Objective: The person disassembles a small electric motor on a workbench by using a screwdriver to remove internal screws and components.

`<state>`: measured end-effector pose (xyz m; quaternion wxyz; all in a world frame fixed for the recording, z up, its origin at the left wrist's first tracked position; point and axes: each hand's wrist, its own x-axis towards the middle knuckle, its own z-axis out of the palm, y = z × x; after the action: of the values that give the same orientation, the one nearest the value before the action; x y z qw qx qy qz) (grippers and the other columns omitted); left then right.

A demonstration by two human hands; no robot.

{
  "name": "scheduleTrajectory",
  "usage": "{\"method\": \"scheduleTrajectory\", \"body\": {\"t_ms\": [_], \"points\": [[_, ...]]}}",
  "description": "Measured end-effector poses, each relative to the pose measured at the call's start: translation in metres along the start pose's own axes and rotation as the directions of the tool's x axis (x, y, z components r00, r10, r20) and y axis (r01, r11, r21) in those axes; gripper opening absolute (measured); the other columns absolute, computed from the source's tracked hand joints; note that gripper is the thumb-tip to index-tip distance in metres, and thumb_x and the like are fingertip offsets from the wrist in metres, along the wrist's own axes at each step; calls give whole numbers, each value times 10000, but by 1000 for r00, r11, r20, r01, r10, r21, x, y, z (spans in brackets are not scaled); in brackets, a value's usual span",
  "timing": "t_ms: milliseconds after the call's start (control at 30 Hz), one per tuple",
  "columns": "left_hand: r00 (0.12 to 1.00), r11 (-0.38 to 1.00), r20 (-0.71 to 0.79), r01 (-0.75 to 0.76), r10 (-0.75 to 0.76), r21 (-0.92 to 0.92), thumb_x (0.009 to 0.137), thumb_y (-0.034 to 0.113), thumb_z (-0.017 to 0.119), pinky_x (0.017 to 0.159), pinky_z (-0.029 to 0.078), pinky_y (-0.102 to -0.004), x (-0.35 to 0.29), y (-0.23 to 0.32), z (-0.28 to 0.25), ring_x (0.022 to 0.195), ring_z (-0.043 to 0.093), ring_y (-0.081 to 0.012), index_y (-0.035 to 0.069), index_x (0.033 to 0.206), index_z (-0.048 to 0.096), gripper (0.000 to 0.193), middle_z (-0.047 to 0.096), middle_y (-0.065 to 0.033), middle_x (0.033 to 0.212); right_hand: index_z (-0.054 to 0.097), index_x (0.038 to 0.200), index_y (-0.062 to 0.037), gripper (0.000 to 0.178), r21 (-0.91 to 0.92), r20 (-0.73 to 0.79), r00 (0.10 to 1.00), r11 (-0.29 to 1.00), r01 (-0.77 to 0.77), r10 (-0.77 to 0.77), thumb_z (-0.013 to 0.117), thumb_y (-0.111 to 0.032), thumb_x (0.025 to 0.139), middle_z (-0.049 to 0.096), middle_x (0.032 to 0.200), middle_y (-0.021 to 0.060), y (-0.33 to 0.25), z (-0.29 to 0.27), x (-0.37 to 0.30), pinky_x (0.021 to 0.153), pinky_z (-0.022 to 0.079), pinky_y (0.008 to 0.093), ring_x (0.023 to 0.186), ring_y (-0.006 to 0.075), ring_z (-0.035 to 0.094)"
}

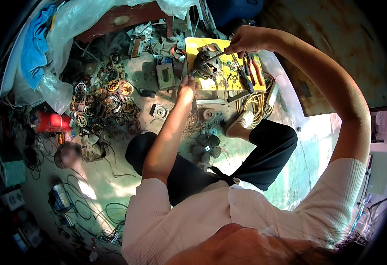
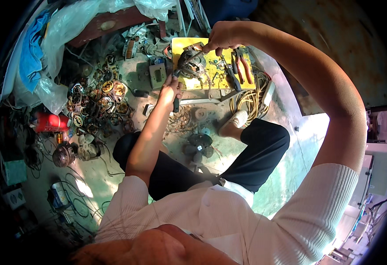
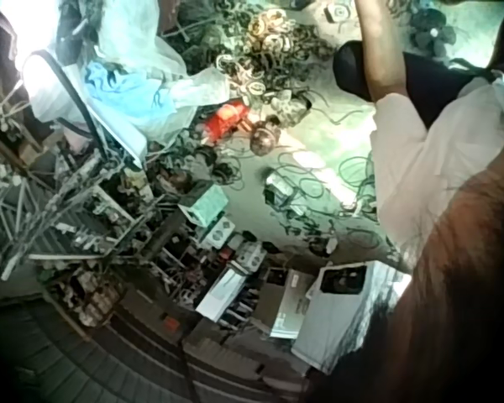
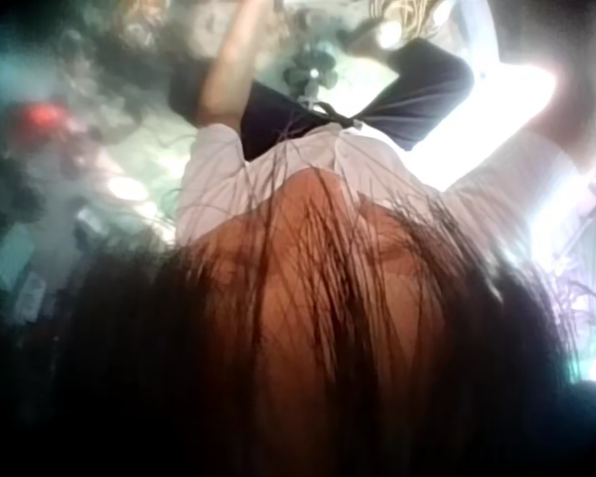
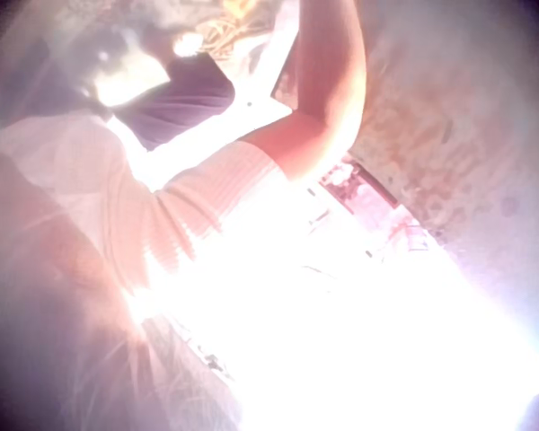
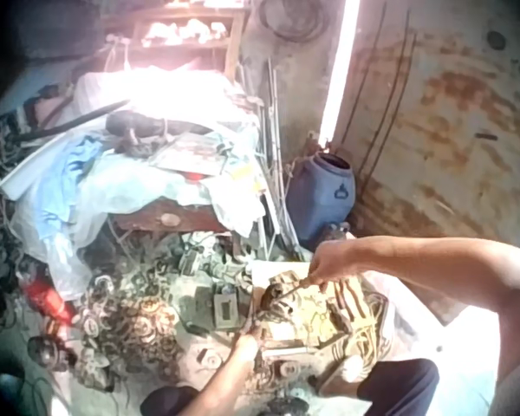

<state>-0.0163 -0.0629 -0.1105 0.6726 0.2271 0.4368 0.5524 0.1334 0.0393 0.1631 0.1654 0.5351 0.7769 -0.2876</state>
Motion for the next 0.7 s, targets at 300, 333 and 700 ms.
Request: {"method": "scheduleTrajectory", "body": {"t_ms": [300,333,700], "points": [[994,997,-89,72,-69,31,1031,236,440,469,337,-204,-8,9,13,555,360,-33,189,1335,448,307,494,10,805,671,1138,-82,287,-844,1,560,300,445,-829,649,-172,867,680,953,69,25,6,-8,717,547,341,903,219,655],[996,997,-71,64,-62,32,1031,235,442,471,338,-204,-8,8,12,556,362,-35,188,1339,446,312,494,9,807,673,1139,-74,300,-725,-123,706,549,416,-698,654,-214,874,690,948,76,22,6,-9,716,547,335,887,212,662],[1000,1000,14,-2,2,-4,1023,201,459,501,349,-200,0,-1,1,581,368,-45,166,1258,478,238,497,3,819,721,894,-110,229,-317,-141,979,944,95,-146,676,-334,882,644,686,21,-1,9,-2,557,435,288,607,178,595]]}}
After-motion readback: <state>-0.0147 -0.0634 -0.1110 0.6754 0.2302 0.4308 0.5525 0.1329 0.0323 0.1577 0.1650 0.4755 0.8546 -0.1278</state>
